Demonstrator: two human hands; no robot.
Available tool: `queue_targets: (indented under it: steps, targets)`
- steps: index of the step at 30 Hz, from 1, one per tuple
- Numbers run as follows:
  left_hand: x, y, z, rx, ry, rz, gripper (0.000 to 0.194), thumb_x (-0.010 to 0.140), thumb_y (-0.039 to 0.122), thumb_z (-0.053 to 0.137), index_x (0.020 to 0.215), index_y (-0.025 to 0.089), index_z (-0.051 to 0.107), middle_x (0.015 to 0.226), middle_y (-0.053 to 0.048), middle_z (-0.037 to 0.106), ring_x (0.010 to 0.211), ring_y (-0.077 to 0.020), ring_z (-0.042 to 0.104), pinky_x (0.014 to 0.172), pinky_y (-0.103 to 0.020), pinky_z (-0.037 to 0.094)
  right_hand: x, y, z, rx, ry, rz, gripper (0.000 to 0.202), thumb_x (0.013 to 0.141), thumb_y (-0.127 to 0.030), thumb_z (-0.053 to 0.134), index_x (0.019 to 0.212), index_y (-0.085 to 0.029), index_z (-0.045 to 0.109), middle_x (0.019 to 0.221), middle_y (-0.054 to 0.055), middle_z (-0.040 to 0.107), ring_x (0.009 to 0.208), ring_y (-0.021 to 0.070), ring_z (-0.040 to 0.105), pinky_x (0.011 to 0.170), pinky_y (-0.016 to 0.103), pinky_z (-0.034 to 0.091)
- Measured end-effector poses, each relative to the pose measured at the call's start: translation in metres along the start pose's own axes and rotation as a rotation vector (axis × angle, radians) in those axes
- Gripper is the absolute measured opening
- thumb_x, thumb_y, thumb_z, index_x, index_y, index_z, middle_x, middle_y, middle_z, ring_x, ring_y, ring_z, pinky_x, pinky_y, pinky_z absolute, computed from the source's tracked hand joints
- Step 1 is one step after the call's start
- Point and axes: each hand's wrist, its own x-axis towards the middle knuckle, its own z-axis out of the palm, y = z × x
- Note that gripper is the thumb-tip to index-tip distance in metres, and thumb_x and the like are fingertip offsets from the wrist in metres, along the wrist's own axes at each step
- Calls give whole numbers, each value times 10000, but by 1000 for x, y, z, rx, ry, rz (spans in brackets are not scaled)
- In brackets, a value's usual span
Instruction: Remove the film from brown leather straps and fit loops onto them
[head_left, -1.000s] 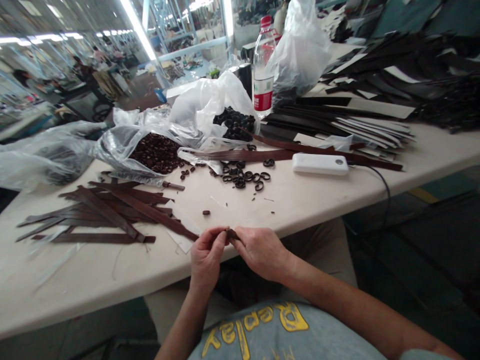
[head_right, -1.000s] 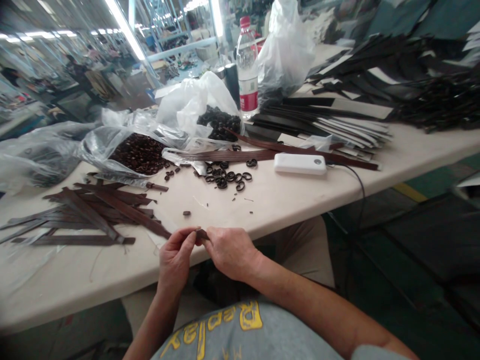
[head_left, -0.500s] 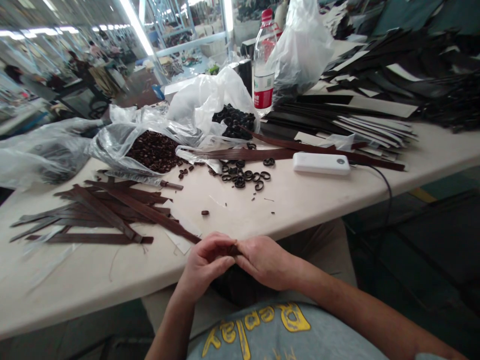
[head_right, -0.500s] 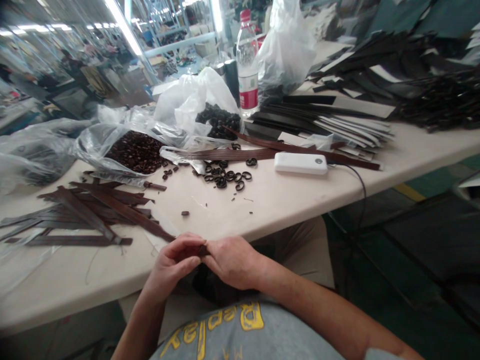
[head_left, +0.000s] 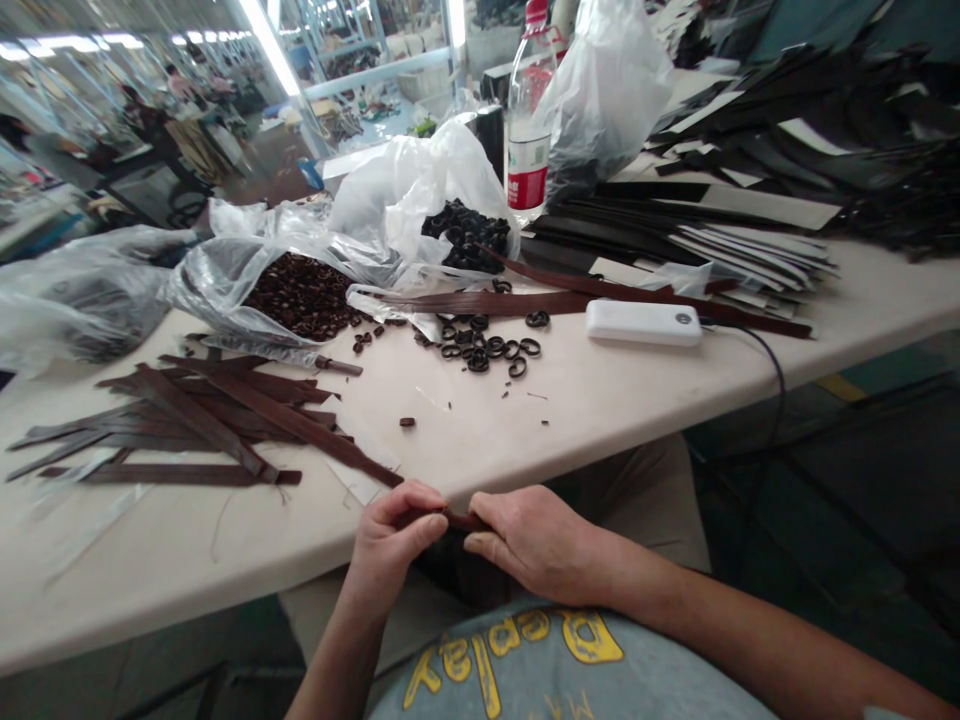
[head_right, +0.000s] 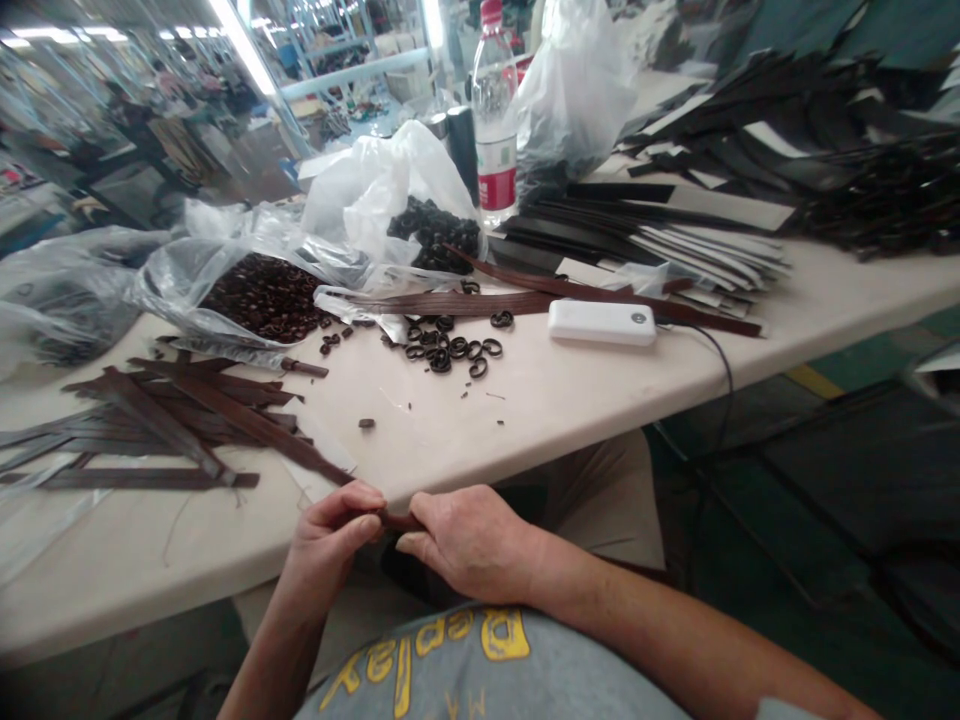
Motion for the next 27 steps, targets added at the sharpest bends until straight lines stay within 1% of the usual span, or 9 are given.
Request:
queue_targets:
  steps: [4, 7, 10, 13, 15, 19, 22, 24, 27]
  targets:
    - [-3, -2, 0, 31, -14, -29, 85, 710, 245, 814, 756, 193, 764, 756, -23, 662, 698, -134, 579, 626, -213, 463, -3, 3, 4, 50, -29, -13, 304, 998, -413, 496, 850, -169, 600, 757, 25, 658, 649, 152, 555, 568, 245, 301]
    - [-4, 0, 4, 35, -28, -45, 86, 704, 250, 818, 745, 195, 767, 740, -21, 660, 703, -134, 581, 632, -209, 460, -3, 5, 8, 43, -66, -11, 312, 1008, -400, 473, 855, -162, 607, 763, 34, 661, 649, 157, 562, 564, 250, 300]
    - [-5, 0, 10, -21, -72, -94, 130, 672, 276, 843, 740, 194, 769, 715, -16, 652, 684, -132, 580, 623, -208, 458, -2, 4, 12, 51, -105, -21, 317, 1022, -377, 448, 890, -151, 627, 797, 51, 682, 675, 169, 589, 579, 255, 316]
    - [-6, -2, 15, -94, -127, -128, 184, 641, 311, 864, 749, 194, 772, 725, -21, 660, 679, -141, 588, 628, -224, 471, 0, 2, 14, 110, -81, -68, 356, 1047, -393, 391, 953, -151, 634, 876, 65, 703, 754, 180, 621, 626, 253, 354]
    - [-5, -2, 13, -89, -119, -106, 182, 649, 314, 860, 759, 195, 775, 743, -29, 664, 702, -153, 595, 650, -239, 481, 1, 1, 13, 141, -59, -75, 361, 1044, -415, 394, 941, -156, 624, 867, 55, 696, 740, 169, 610, 630, 247, 359]
    - [-2, -1, -3, -1, -23, -20, 152, 667, 288, 850, 760, 191, 779, 748, -37, 662, 725, -162, 589, 665, -245, 479, 0, 4, 4, 100, -85, -14, 306, 1002, -426, 480, 883, -166, 591, 767, 28, 651, 642, 151, 543, 565, 245, 308]
    - [-3, -3, -12, -1, -7, -21, 157, 655, 283, 857, 755, 192, 778, 767, -41, 663, 733, -163, 590, 653, -239, 478, -3, 8, 3, 72, -108, -5, 303, 1029, -372, 422, 869, -170, 581, 751, 26, 637, 634, 148, 527, 557, 248, 288]
    - [-5, -5, -12, -32, -34, -55, 181, 639, 291, 866, 762, 192, 778, 779, -43, 664, 729, -166, 593, 635, -239, 480, -6, 11, 6, 90, -117, -9, 320, 1042, -343, 385, 851, -173, 577, 744, 21, 630, 626, 141, 518, 561, 246, 290]
    - [-10, -10, -3, -71, -50, -76, 195, 636, 301, 869, 768, 194, 775, 779, -37, 664, 734, -165, 595, 646, -242, 481, -8, 13, 14, 162, -117, -8, 284, 1010, -389, 460, 857, -178, 570, 727, 5, 620, 614, 134, 518, 554, 237, 293]
